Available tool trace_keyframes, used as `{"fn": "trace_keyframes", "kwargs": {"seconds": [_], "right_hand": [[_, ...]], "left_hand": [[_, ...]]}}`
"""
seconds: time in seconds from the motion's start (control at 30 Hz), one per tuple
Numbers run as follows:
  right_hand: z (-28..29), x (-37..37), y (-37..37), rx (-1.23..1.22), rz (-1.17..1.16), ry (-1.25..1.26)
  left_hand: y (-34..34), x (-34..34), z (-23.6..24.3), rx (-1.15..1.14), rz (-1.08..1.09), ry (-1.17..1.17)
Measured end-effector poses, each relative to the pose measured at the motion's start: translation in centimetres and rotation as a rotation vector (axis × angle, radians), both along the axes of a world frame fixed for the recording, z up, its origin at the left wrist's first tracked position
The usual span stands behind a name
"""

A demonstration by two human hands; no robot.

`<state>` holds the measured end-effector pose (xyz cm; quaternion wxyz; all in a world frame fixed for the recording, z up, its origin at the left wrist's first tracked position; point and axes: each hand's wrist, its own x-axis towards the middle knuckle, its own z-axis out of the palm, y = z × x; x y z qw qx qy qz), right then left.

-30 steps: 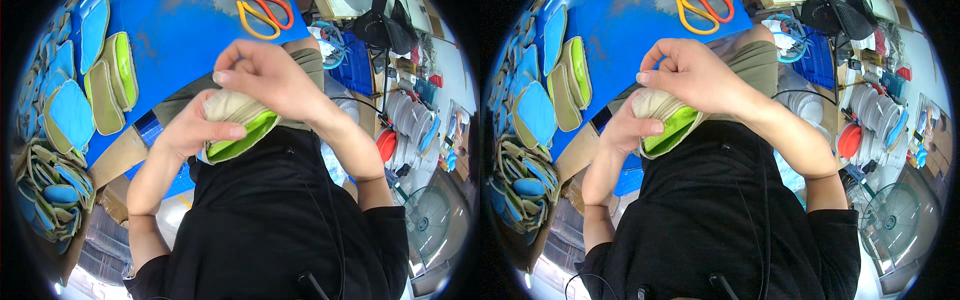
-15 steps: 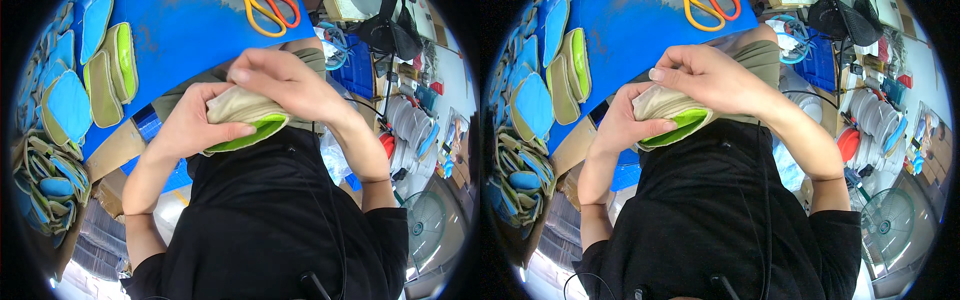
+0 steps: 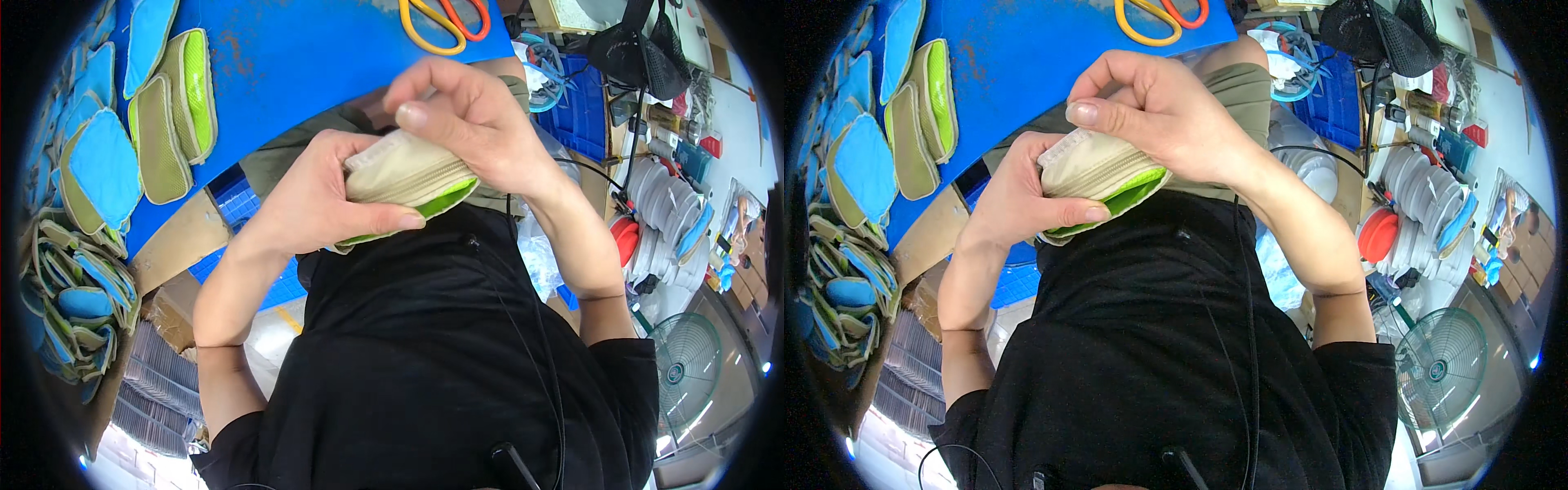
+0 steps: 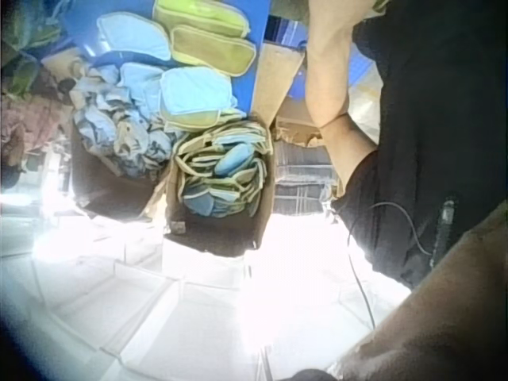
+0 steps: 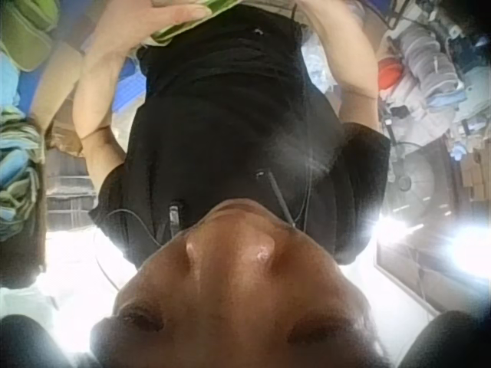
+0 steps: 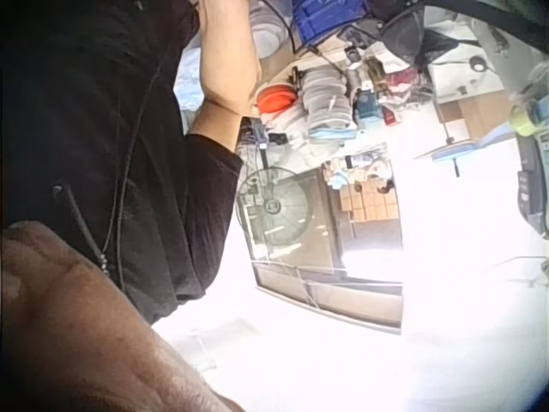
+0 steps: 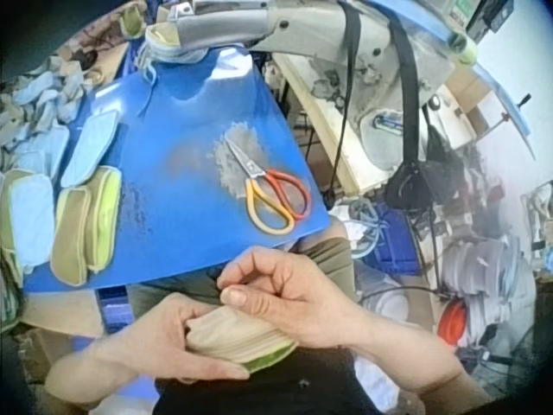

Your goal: The person sews blue and green fabric pouches using an industrial sewing machine. They insert the pouches into the machine, guide them through the needle, and then remove them. The person also uses scissors to trim threads and inspects the finished pouches.

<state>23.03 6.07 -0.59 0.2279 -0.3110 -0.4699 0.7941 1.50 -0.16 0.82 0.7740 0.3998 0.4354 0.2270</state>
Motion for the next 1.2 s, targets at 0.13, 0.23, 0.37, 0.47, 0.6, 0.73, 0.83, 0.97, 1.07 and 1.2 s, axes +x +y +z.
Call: {"fn": "trace_keyframes", "kwargs": {"seconds": [0.13,0.23,0.37,0.47,0.6,0.73,0.83,0.97,1.07,1.2], "right_hand": [[-0.4,-0.1,0.1,0.046,-0.012,-0.032],[-0.5,-0.6,0.6,0.103,-0.003,-0.136],[-0.8,-1.0,0.2,0.068,-0.044,-0.069],[-0.9,-1.4,0.1,0.087,-0.098,-0.067],[-1.1,-1.6,0.2,0.106,-0.093,-0.097],[-1.5,-1.6,0.3,0.159,-0.108,-0.126],[-1.5,-0.8,1.0,0.048,-0.087,-0.140],[-1.0,0.3,1.8,-0.211,-0.204,-0.093],[-1.3,0.2,1.6,-0.326,-0.203,-0.014],[-0.7,-0.3,1.0,-0.415,-0.235,0.038]], "left_hand": [[-0.2,0.4,-0.3,0.013,0.083,-0.056],[-0.1,0.7,0.1,0.048,0.146,-0.020],[-0.1,0.9,0.1,0.069,0.192,-0.010],[-0.1,0.7,-0.2,0.039,0.198,-0.026],[0.2,0.9,-0.3,0.078,0.207,0.010],[0.5,0.7,-0.4,0.053,0.183,0.031],[0.9,0.2,-0.6,0.116,0.165,0.066],[0.3,-4.2,-3.1,0.306,0.160,0.361],[-1.1,-4.2,-4.3,0.458,0.278,0.543],[-2.2,-3.8,-5.3,0.540,0.466,0.751]]}}
